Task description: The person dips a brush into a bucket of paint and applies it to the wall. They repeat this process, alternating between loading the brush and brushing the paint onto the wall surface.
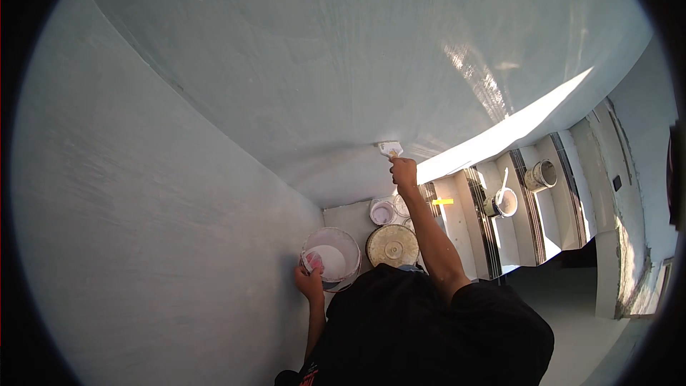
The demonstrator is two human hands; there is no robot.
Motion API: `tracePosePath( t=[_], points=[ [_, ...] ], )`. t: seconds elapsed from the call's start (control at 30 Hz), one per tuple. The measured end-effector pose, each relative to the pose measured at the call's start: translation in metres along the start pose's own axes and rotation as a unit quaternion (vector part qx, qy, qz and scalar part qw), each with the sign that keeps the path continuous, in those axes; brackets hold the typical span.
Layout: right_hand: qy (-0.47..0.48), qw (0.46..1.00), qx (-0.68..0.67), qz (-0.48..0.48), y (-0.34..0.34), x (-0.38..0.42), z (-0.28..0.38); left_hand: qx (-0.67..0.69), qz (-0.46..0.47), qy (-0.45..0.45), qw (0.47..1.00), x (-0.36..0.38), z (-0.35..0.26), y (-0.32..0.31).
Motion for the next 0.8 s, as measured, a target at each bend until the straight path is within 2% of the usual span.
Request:
tracePosePath(
  t=[0.03,0.17,0.3,0.37,0.43,0.5,0.57,0.63,0.7,0.77,0.8],
  points=[
    [-0.017,1.000,-0.022,-0.002,0.003,0.014,0.022,-0.008,-0.001,-0.008,1.000,0.000,0.000,0.001],
    [0.024,0.996,-0.079,0.018,0.013,0.047,0.092,0.004,0.009,0.023,1.000,0.002,0.002,0.002],
    [0.112,0.985,-0.130,0.031,0.036,0.096,0.191,0.006,0.017,0.014,1.000,0.000,0.009,-0.005],
    [0.201,0.964,-0.173,0.029,0.051,0.123,0.247,0.013,0.027,0.022,0.999,0.001,0.008,-0.009],
    [0.234,0.936,-0.259,0.052,0.064,0.151,0.303,0.036,0.034,0.049,0.998,0.005,0.008,-0.010],
    [0.287,0.924,-0.247,0.052,0.077,0.160,0.332,0.026,0.041,0.042,0.998,0.009,0.005,-0.008],
    [0.257,0.936,-0.220,0.099,0.081,0.154,0.321,0.022,0.043,0.036,0.998,0.007,0.001,-0.008],
    [0.199,0.958,-0.179,0.098,0.073,0.129,0.262,0.019,0.040,0.040,0.998,0.010,0.004,-0.004],
    [0.088,0.985,-0.118,0.093,0.054,0.094,0.159,0.034,0.035,0.043,0.998,0.010,0.008,-0.004],
    [0.072,0.995,0.013,0.064,0.036,0.063,0.057,0.035,0.026,0.047,0.998,0.010,0.012,-0.004],
    [0.019,0.998,0.008,0.061,0.027,0.049,0.013,0.027,0.021,0.050,0.998,0.011,0.015,-0.004]
  ],
)
Point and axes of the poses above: each hand's wrist, its own x-axis away from the middle knuckle, its own y-axis out of the back of the hand, z = x × y, the point moved 7 cm from there along -x, towards the middle knuckle, and after that the axes turned 14 degrees about -z, right-handed, at the moved point
